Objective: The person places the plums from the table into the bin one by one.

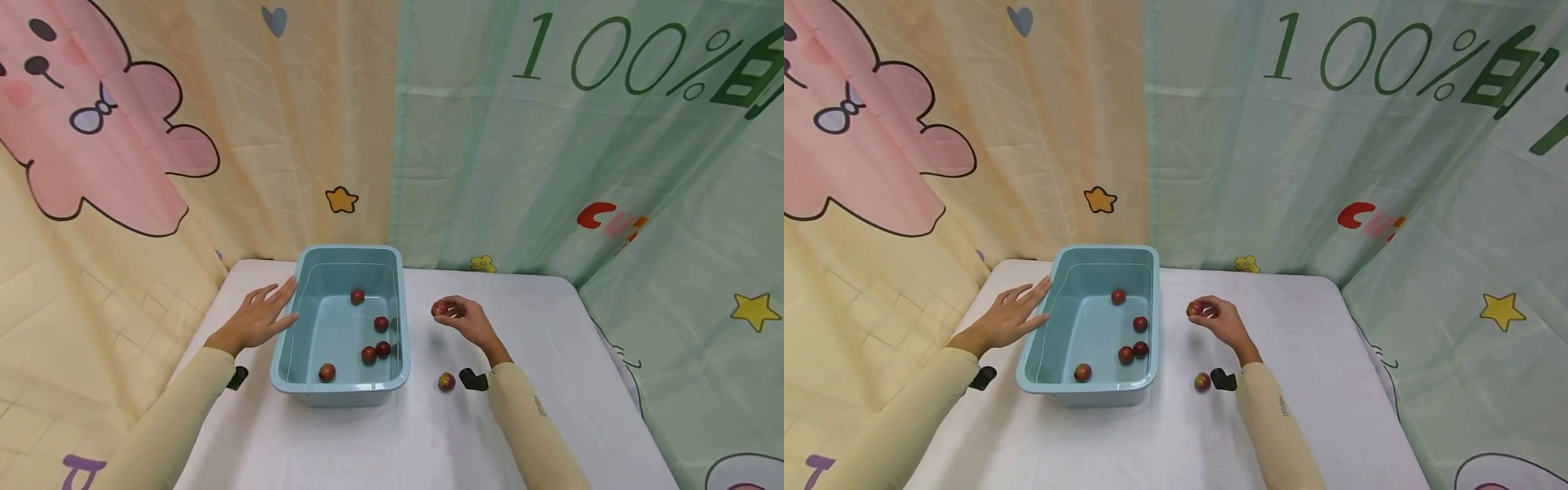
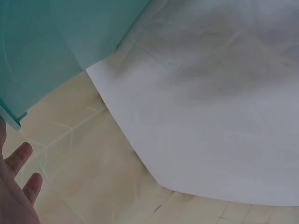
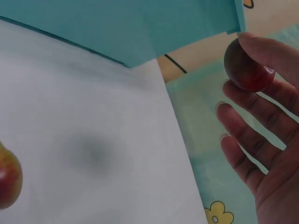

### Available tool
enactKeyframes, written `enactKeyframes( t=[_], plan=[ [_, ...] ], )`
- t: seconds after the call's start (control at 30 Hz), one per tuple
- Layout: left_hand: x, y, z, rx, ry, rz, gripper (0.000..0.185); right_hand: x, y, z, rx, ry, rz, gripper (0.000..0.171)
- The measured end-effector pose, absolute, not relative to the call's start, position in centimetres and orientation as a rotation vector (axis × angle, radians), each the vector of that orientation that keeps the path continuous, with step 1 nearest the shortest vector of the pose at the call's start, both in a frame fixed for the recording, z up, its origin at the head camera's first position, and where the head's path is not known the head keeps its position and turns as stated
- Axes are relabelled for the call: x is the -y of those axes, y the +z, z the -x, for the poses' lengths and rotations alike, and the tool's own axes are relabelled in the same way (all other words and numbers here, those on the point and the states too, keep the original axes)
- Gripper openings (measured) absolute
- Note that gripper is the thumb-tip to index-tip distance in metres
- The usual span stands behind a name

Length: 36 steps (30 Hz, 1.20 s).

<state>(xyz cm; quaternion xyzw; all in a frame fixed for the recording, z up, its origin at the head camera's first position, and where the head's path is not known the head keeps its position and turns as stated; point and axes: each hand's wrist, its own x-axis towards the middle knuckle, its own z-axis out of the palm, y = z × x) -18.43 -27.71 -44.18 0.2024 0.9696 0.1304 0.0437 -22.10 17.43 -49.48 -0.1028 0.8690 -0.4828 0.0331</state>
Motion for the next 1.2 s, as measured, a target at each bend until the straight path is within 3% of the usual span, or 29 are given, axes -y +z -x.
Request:
enactKeyframes(
  t=[0.3,1.2],
  plan=[
    [27.8,-44.2,18.5,-2.964,0.410,-0.620,0.076,-16.0,-48.0,23.3,-2.638,-1.482,0.353,0.049],
    [27.7,-44.2,18.6,-2.970,0.421,-0.615,0.075,-10.4,-43.7,24.3,-2.637,-1.439,0.829,0.040]
  ],
)
